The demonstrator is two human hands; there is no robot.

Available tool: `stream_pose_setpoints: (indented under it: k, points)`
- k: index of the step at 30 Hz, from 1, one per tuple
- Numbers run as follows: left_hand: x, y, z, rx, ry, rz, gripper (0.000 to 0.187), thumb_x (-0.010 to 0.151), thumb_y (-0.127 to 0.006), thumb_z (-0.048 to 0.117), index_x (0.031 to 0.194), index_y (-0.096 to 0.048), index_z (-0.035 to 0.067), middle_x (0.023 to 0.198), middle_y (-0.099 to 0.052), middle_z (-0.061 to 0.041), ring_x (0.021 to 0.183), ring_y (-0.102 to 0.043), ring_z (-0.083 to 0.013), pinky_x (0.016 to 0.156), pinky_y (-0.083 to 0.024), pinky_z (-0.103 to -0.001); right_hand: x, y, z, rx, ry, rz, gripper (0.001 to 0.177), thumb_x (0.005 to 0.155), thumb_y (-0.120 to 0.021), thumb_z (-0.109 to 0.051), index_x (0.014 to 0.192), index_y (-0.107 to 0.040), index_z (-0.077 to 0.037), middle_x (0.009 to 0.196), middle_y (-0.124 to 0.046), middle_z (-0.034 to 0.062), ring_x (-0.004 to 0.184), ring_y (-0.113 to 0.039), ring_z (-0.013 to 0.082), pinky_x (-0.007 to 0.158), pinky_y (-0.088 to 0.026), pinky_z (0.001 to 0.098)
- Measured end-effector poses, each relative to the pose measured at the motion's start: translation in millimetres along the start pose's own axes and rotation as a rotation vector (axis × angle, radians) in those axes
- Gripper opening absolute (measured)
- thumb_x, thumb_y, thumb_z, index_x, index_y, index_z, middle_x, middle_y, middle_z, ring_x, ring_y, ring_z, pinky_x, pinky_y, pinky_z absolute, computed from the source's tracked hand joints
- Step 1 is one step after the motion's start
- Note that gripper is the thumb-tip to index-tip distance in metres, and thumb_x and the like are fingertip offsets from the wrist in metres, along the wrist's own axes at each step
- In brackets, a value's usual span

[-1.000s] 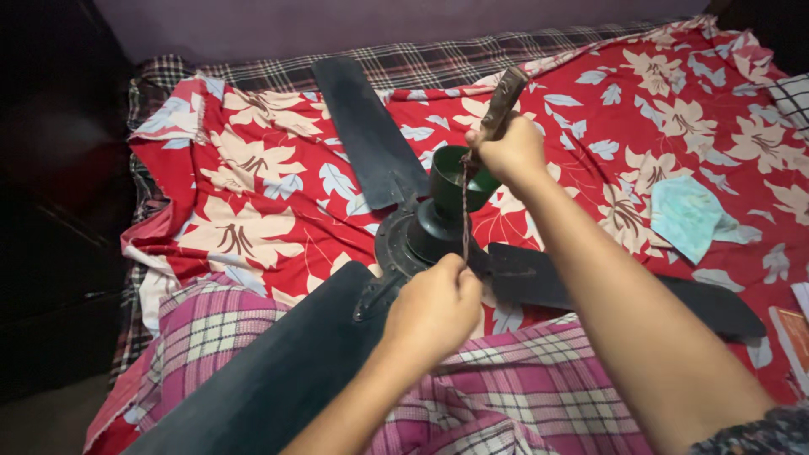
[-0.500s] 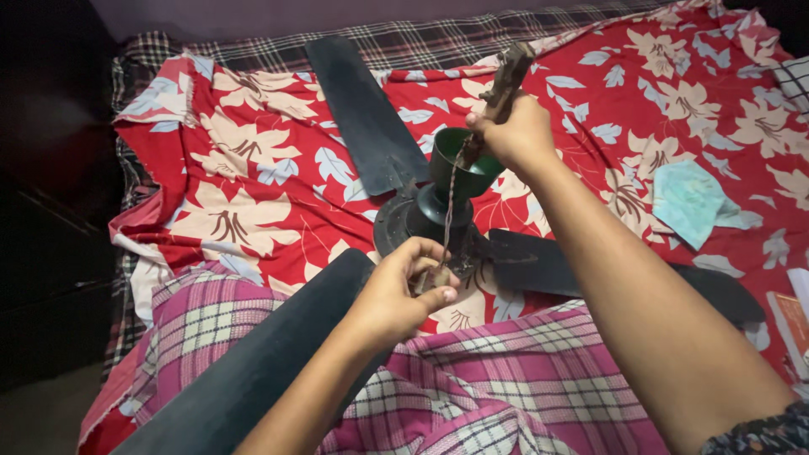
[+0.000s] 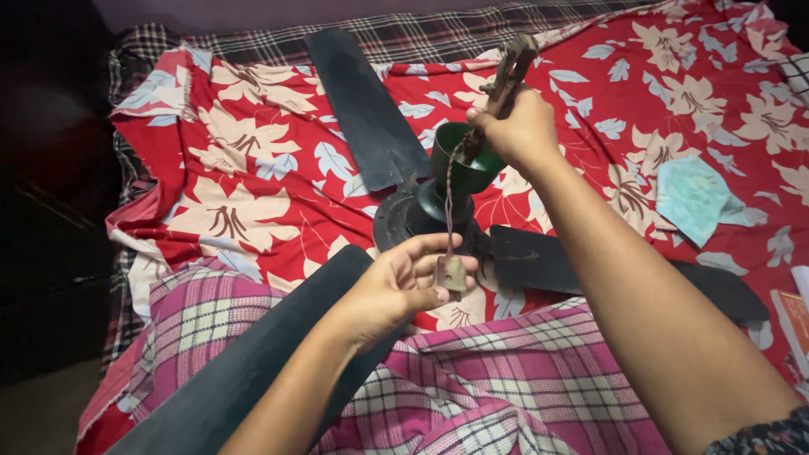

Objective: The person attaches a fan blade to the motor housing using a metal bracket and screws, then secures the central cap and adjusts the pull-cord switch. The fan remains on the bed during the process.

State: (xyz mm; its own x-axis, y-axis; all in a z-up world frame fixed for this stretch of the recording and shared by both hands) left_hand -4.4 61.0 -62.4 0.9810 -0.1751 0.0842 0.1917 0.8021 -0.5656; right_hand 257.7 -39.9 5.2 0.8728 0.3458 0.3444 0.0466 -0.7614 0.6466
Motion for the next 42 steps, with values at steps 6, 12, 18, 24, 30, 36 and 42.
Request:
stream_pose_setpoints:
  k: [6,12,18,24,30,36,42]
  points:
    - [8.1,3.7,5.3,0.064,0.134,0.236,0.040,0.091,-0.063,0.017,0.126,-0.059,0.000,0.113,-0.073,-0.010,0.096,-0.069,-0.0187,0.085,-0.052,-0.033,0.5,0.3,3.4,-0.037,-0.011,-0.010,0.042,0.080,-0.088,-0.033,0.105,-0.070,-0.004,0.090,-0.076,0.0075,0.084,-0.075,0.0197,0.080,-0.058,0.0355]
    - [52.3,20.0,18.9,0.873,0.311,0.630,0.064,0.101,-0.049,0.053,0.082,-0.075,-0.003,0.068,-0.070,-0.011,0.060,-0.066,-0.0184,0.061,-0.052,-0.032,7.5,7.6,3.8,-0.022,-0.044,-0.058,0.049,0.070,-0.093,-0.041,0.095,-0.071,-0.006,0.086,-0.076,0.0072,0.079,-0.075,0.0178,0.075,-0.058,0.0337]
    - [89.9,24.2,22.7,0.694,-0.047,0.666,0.050,0.101,-0.047,0.044,0.089,-0.068,0.000,0.069,-0.072,-0.012,0.061,-0.071,-0.0230,0.064,-0.058,-0.039,12.6,0.9,8.3,-0.096,0.030,0.016,0.053,0.067,-0.093,-0.050,0.077,-0.066,-0.005,0.073,-0.072,0.0067,0.069,-0.073,0.0196,0.070,-0.057,0.0359]
    - [86.5,29.1,28.7,1.052,-0.114,0.724,0.042,0.100,-0.048,0.035,0.095,-0.071,0.000,0.084,-0.072,-0.022,0.086,-0.071,-0.0392,0.078,-0.053,-0.047,10.9,-29.8,17.2,-0.068,-0.065,0.155,0.043,0.076,-0.089,-0.042,0.089,-0.069,-0.006,0.079,-0.073,0.0079,0.074,-0.070,0.0213,0.071,-0.054,0.0393]
    - [93.0,20.3,45.9,1.029,0.040,0.758,0.048,0.099,-0.049,0.041,0.090,-0.069,-0.002,0.079,-0.070,-0.024,0.082,-0.071,-0.0397,0.075,-0.051,-0.048,27.2,-29.8,32.8,0.581,-0.087,-0.205,0.041,0.086,-0.079,-0.027,0.118,-0.070,-0.004,0.098,-0.066,0.0116,0.081,-0.060,0.0227,0.074,-0.050,0.0394]
    - [92.2,30.6,47.9,0.910,0.099,0.795,0.058,0.099,-0.053,0.046,0.075,-0.065,-0.005,0.065,-0.064,-0.021,0.063,-0.063,-0.0316,0.065,-0.048,-0.044,26.3,-10.1,49.9,0.878,-0.060,-0.672,0.030,0.093,-0.072,-0.025,0.113,-0.060,-0.006,0.120,-0.074,0.0092,0.114,-0.070,0.0177,0.101,-0.055,0.0374]
    - [92.8,29.6,30.6,0.753,0.050,0.755,0.051,0.099,-0.053,0.043,0.076,-0.067,0.000,0.066,-0.065,-0.015,0.060,-0.061,-0.0230,0.065,-0.048,-0.041,14.0,-29.2,50.6,0.630,0.062,-0.382,0.032,0.098,-0.072,-0.032,0.111,-0.063,-0.004,0.106,-0.077,0.0067,0.097,-0.071,0.0153,0.089,-0.057,0.0326]
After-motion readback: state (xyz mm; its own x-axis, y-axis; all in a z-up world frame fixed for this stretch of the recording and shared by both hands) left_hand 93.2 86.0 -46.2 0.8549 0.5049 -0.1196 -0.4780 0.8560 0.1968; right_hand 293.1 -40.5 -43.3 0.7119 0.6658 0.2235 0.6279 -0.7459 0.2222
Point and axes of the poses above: each hand's wrist, its own x-axis towards the middle knuckle, its own y-axis out of the back of the hand, z = x × y, the point moved 1 cm from there along x, towards the middle knuckle
